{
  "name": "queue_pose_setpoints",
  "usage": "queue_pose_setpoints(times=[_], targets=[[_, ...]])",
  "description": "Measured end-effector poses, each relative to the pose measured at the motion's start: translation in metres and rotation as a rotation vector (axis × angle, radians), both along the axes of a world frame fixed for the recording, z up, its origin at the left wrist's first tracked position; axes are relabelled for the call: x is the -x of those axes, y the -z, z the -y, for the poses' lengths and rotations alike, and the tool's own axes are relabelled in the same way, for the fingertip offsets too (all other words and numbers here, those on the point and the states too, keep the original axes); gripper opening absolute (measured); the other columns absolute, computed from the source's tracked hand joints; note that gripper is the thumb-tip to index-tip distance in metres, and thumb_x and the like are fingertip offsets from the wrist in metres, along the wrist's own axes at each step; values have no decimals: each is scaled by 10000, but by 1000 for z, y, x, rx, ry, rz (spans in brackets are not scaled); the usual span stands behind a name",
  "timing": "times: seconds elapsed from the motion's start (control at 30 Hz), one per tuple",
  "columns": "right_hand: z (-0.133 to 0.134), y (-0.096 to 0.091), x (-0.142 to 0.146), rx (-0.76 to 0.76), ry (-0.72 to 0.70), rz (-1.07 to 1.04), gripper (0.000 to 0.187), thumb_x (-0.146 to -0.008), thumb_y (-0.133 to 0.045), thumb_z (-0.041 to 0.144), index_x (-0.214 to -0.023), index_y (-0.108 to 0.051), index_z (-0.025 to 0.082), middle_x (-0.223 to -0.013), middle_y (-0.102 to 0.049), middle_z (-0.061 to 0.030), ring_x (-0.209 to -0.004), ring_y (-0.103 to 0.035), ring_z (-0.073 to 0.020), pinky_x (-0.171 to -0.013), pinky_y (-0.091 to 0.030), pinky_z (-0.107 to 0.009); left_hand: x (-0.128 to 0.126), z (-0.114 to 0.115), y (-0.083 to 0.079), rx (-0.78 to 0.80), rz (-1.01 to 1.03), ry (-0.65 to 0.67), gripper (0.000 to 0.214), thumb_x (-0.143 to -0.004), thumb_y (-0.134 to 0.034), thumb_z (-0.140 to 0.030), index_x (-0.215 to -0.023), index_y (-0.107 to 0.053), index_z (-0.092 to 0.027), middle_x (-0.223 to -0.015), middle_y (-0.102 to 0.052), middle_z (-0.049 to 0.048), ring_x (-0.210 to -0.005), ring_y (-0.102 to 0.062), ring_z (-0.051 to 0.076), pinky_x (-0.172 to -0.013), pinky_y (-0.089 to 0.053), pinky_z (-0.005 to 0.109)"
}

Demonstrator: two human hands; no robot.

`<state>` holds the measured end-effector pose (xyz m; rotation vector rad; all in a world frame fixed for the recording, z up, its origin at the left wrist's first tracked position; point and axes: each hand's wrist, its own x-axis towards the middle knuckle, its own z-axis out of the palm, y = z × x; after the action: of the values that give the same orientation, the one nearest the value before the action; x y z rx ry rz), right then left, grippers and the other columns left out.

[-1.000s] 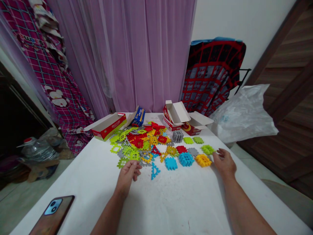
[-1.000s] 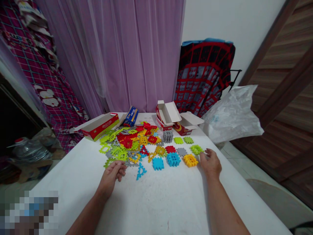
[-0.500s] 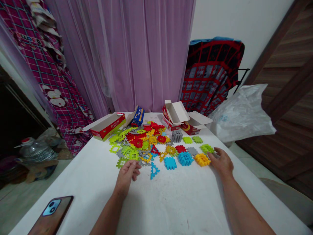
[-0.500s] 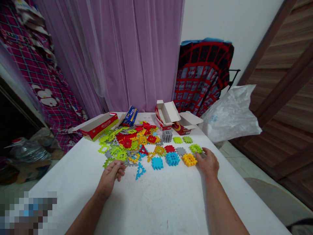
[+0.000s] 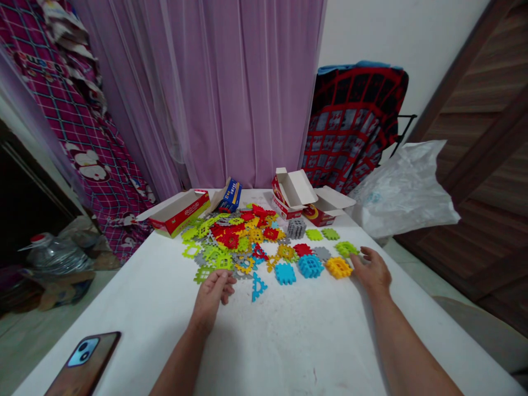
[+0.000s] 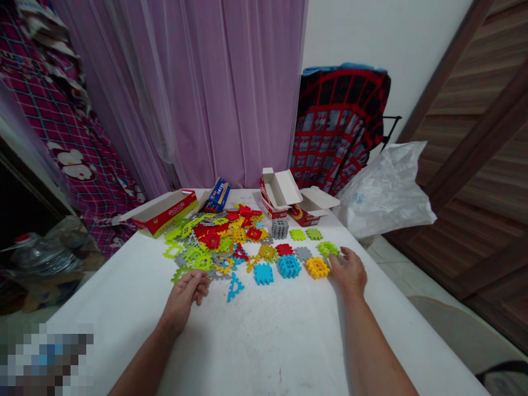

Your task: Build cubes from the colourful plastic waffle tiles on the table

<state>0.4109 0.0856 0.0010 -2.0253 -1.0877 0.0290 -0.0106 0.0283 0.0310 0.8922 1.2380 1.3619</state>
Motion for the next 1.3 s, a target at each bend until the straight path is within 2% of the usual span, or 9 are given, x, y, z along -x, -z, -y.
queue_pose_setpoints(times=[0.1,0.2,0.33,0.5,0.73,1.03,1.17,1.3], targets=[[5,-5,3,74,104,-14,404,-807,-436,313,-1119,-643,161,-1072,-663,-113,-980,-611,-281,-834,-471,-404,0,-1,1,-1,2,0,526,-579,-744,-614,-794,-638,-145,-659,-663,20,-500,-537,91,-387,-358,180],[8,-11,6,268,199,77,379,-820,-390,206,-1020,-711,172,-1125,-643,-128,-1037,-583,-304,-812,-455,-410,0,-1,2,-1,9,-4,539,-573,-749,-617,-802,-636,-143,-657,-660,15,-500,-535,89,-382,-356,176],[9,-16,11,408,156,154,362,-827,-412,196,-960,-749,206,-1147,-646,-119,-1053,-573,-321,-822,-438,-431,2,-1,4,-10,10,7,536,-581,-752,-611,-810,-636,-141,-671,-665,21,-511,-539,91,-384,-364,176],[9,-17,12,420,77,189,351,-839,-436,211,-968,-762,222,-1132,-676,-96,-1049,-583,-305,-842,-443,-405,3,-1,6,-4,9,5,541,-586,-745,-616,-824,-635,-143,-675,-665,21,-517,-541,93,-387,-366,176],[9,-16,12,465,46,225,382,-884,-385,243,-1003,-748,260,-1185,-672,-45,-1073,-592,-254,-855,-442,-350,2,-2,4,4,4,-2,530,-572,-744,-618,-795,-631,-151,-654,-658,17,-501,-531,96,-379,-360,182],[6,-16,11,443,17,220,349,-860,-432,243,-976,-760,259,-1162,-684,-46,-1058,-602,-262,-859,-453,-363,3,-1,6,3,2,-4,546,-570,-746,-624,-813,-639,-146,-666,-660,21,-514,-538,98,-388,-372,183],[8,-16,10,379,77,111,378,-878,-396,249,-1008,-750,224,-1176,-669,-69,-1033,-611,-270,-831,-469,-360,3,-3,6,-2,2,-1,548,-564,-750,-626,-809,-636,-149,-662,-658,18,-509,-537,97,-387,-374,184],[9,-17,10,326,195,91,425,-879,-378,218,-1181,-677,197,-1196,-639,-117,-1063,-594,-283,-832,-472,-375,2,-3,4,-8,-3,-1,532,-571,-753,-613,-802,-641,-147,-660,-657,19,-519,-540,99,-389,-377,182]])
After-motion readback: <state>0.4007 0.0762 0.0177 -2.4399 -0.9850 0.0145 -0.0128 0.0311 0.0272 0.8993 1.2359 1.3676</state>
